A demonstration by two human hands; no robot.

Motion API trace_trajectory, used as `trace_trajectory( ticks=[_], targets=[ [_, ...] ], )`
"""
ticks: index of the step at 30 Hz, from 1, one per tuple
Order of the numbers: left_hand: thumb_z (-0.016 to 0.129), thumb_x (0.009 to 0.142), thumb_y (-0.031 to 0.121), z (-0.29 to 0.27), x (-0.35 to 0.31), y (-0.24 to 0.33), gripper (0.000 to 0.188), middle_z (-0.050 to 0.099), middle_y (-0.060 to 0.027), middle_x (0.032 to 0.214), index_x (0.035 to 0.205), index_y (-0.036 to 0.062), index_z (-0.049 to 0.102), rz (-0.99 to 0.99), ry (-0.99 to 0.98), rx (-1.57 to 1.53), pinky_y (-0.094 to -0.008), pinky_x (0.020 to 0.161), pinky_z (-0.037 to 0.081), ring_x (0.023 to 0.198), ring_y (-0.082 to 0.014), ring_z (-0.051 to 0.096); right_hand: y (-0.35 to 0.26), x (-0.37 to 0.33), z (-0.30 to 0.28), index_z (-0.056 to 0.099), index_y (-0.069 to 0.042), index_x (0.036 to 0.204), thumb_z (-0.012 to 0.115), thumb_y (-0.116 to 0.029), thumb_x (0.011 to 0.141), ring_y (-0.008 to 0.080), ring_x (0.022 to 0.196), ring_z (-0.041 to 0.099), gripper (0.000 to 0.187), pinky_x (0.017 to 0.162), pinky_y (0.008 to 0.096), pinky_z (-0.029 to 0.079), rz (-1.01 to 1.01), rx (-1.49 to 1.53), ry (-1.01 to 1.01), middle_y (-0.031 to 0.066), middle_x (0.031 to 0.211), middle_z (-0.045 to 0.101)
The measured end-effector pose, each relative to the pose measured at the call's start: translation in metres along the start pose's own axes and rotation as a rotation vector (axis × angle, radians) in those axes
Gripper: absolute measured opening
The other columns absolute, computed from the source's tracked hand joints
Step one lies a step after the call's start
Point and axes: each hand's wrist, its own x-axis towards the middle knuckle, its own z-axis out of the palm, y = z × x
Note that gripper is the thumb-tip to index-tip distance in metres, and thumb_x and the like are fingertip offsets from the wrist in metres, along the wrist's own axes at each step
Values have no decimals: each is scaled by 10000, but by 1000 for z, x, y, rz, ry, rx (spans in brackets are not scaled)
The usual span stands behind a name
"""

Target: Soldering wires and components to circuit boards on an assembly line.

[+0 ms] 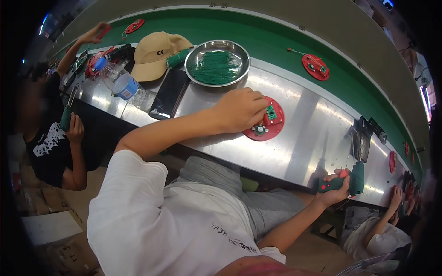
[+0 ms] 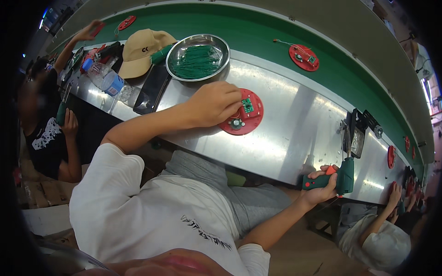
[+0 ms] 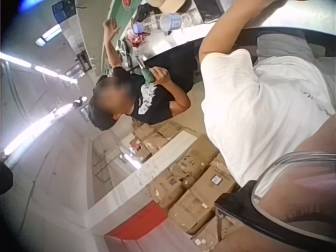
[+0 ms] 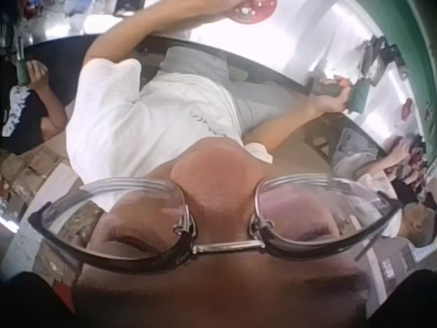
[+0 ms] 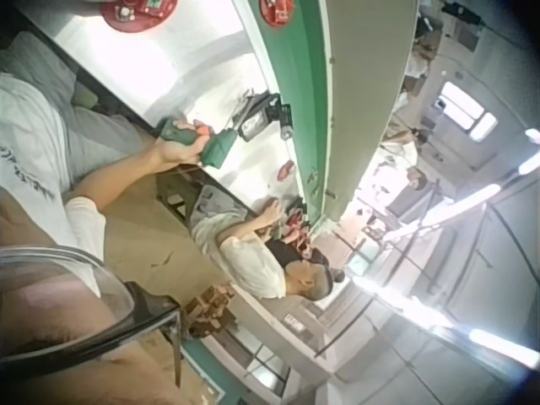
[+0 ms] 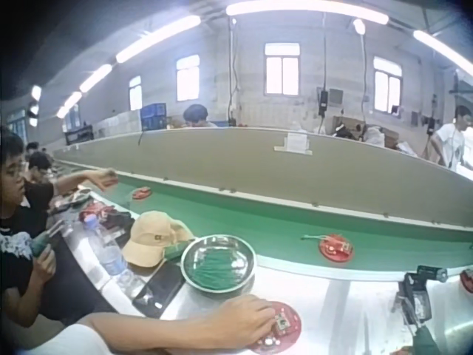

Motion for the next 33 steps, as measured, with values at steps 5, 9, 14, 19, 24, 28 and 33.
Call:
trace_trajectory(
  ticks=[5, 9, 14, 19, 24, 28, 33],
  targets=[
    [662, 843, 133, -2, -21, -8, 119, 673, -134, 979, 859, 16, 646, -20, 25, -73, -404, 815, 522, 946, -310, 637, -1, 2, -2, 575, 28, 1080, 464, -265, 988, 154, 524, 530, 326, 491, 296, 447, 11, -5, -15, 125, 843, 586],
    [673, 826, 117, -33, -10, -19, 120, 688, -152, 971, 828, -2, 658, -61, -19, -152, -394, 827, 526, 963, -307, 652, 0, 3, -4, 572, 24, 1086, 461, -266, 988, 152, 524, 531, 325, 493, 295, 447, 12, -8, -4, 127, 850, 591],
    [668, 804, 122, -50, 16, -94, 132, 679, -160, 860, 843, -4, 670, -267, 66, 165, -421, 753, 520, 829, -336, 659, 6, 4, -9, 571, 23, 1091, 461, -264, 989, 152, 527, 541, 324, 493, 293, 449, 5, 21, -19, 133, 864, 596],
    [648, 773, 113, -44, 15, -128, 133, 658, -176, 801, 810, -14, 663, -451, -131, 271, -428, 735, 503, 786, -355, 643, 5, 5, -8, 569, 26, 1097, 454, -265, 992, 155, 528, 545, 329, 501, 292, 452, 7, 28, -25, 132, 870, 596],
    [619, 811, 131, -48, 12, -134, 149, 665, -192, 828, 839, -10, 655, -406, -92, 178, -428, 759, 509, 810, -358, 652, 3, 3, -1, 540, 49, 1087, 474, -221, 958, 147, 486, 517, 307, 450, 281, 453, -14, 31, 1, 144, 822, 582],
    [616, 888, 134, -59, 11, -129, 148, 658, -152, 788, 944, -2, 631, -331, 4, 105, -363, 726, 504, 734, -276, 635, 3, 3, -3, 541, 53, 1084, 472, -225, 957, 146, 484, 514, 313, 454, 288, 456, -4, 31, -5, 145, 827, 583],
    [594, 912, 102, -71, 16, -111, 138, 700, -146, 788, 1001, 7, 643, -341, 170, 3, -367, 714, 521, 722, -308, 675, 8, 5, -11, 568, 23, 1097, 441, -261, 996, 154, 526, 542, 327, 498, 295, 449, 12, 28, -51, 134, 875, 595]
  ],
)
